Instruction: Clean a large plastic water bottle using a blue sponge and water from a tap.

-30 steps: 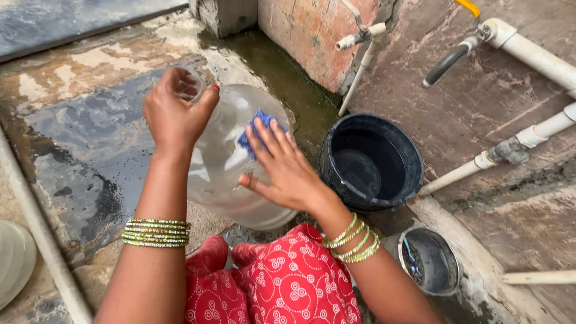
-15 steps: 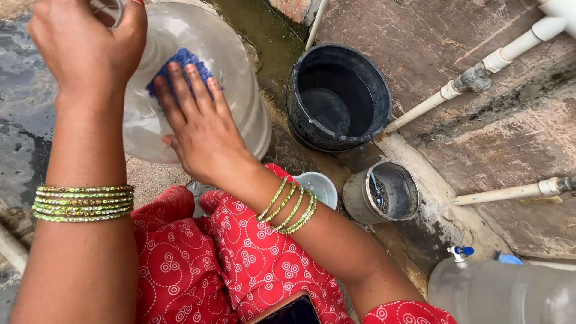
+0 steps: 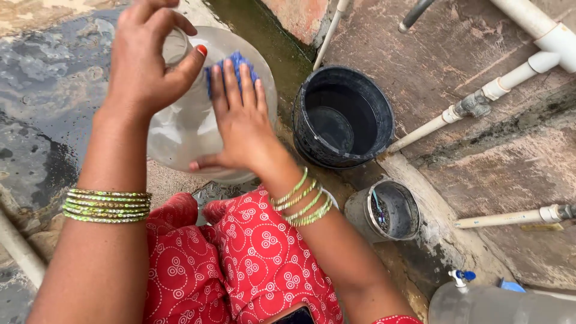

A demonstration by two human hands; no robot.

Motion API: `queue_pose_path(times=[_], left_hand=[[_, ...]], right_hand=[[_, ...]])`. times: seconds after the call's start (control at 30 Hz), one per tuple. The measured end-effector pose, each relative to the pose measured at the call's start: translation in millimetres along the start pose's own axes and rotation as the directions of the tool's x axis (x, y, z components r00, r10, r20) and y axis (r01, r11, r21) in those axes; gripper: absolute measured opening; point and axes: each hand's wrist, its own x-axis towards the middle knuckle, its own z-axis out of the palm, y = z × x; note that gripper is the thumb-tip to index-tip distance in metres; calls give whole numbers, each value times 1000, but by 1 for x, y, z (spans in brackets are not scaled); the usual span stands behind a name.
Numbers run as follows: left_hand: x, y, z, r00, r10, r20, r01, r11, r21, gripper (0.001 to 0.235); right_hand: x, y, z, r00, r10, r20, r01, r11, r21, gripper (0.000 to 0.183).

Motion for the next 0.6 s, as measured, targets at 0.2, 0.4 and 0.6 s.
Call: queue_pose_path(times=[0.2,0.4,0.6], left_hand=[[3,-3,18,948,-286,136,302,947,-110,27],[12,5,18,919,-372,134,384,920,-82,27],[15,-27,12,885,-409,224,452,870,-199,24]], right_hand=[[-18,-73,33,906,-296,303,365,908,-205,130],[-1,-68,101,860,-509,15,503,845,-180,71],[-38,-20,63,769,-612,185,620,644,-448,58]])
